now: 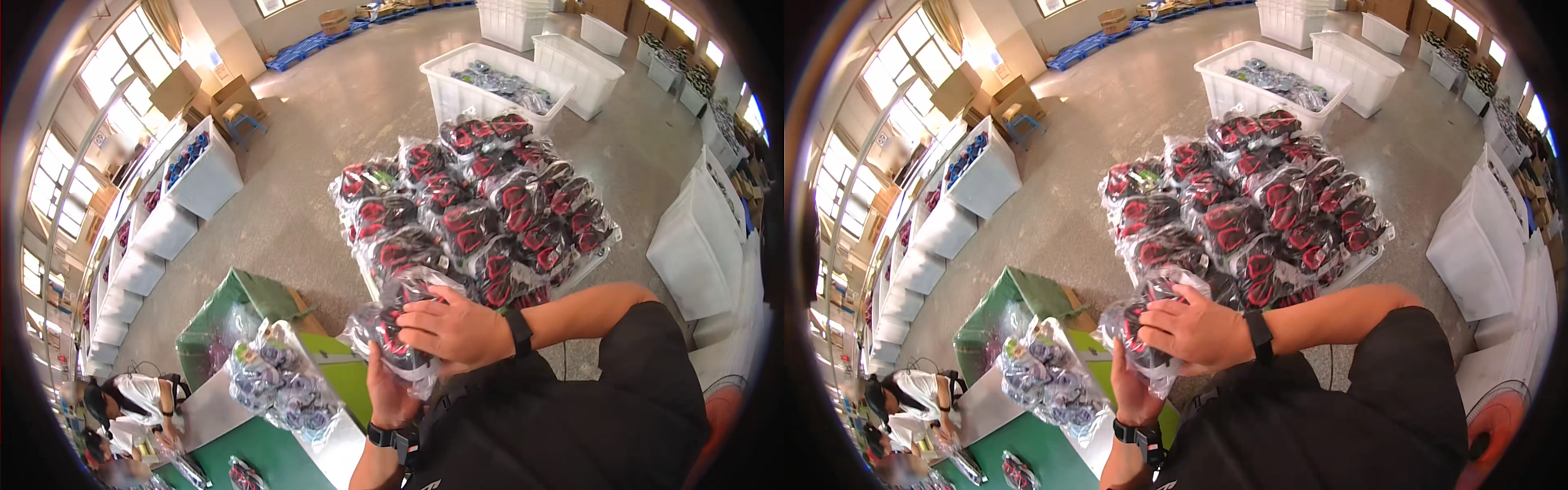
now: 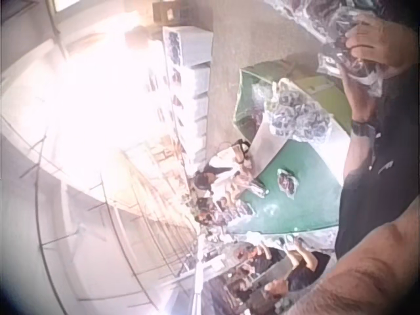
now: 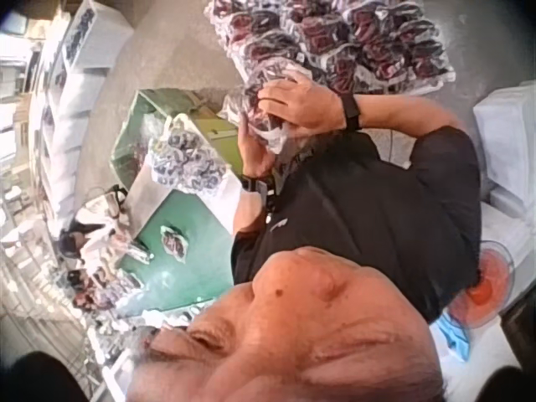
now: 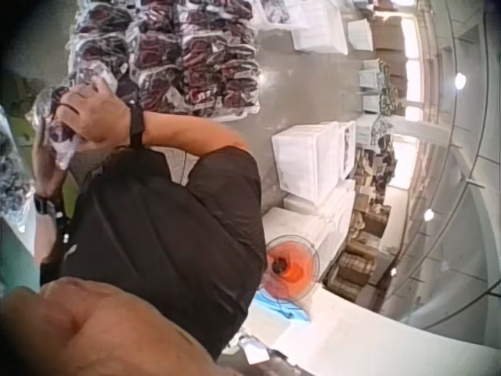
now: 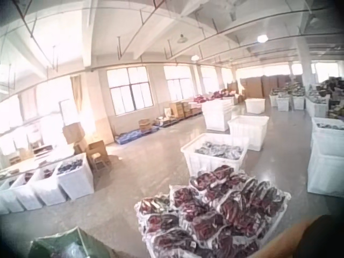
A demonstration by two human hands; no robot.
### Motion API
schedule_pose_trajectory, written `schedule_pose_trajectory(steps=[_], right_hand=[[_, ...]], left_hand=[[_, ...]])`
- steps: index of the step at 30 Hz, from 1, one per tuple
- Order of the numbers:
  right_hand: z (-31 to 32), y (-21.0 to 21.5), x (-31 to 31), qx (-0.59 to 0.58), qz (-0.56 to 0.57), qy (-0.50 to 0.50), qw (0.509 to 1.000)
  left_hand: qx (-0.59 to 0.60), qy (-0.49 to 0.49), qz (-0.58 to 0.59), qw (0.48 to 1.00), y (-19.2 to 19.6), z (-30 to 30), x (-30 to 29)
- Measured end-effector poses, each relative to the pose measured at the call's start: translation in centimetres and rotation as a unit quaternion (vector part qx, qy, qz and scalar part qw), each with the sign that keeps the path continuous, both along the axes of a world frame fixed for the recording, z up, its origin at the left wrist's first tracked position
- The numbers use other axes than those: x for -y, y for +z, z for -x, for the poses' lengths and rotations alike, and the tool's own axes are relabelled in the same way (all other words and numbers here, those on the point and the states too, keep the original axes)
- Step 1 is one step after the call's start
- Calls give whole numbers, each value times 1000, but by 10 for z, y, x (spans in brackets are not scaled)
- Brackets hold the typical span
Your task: The person repeatedly picks up plastic-wrapped sandals from a white bin and places them onto a green conveyor belt. Other workers are visible along the line, also handling packaged sandals. The camera wearer continues this pick-and-place cycle throughout the clip.
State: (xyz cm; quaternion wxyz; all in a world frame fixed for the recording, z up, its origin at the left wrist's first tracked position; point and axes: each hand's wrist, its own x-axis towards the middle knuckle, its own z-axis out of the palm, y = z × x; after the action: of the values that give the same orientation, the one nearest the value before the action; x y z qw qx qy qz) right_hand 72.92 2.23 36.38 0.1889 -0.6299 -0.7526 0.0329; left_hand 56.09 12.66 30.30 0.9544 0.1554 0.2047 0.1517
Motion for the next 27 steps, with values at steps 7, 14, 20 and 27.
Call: schedule_pose_trajectory(steps=[7,14,20,27], right_hand=[[-167,9,-20,-75,-10,-76,994],[-322,-40,-92,76,-114,-201,970],[-371,-128,-126,40,-21,-379,924],[-339,-196,-121,-205,-35,-236,949]], left_hand=[[-16,-13,-147,989,-21,-47,3],[-230,154,-169,946,-70,42,-2],[-421,277,-134,853,-140,170,28],[-490,284,-112,816,-158,236,87]])
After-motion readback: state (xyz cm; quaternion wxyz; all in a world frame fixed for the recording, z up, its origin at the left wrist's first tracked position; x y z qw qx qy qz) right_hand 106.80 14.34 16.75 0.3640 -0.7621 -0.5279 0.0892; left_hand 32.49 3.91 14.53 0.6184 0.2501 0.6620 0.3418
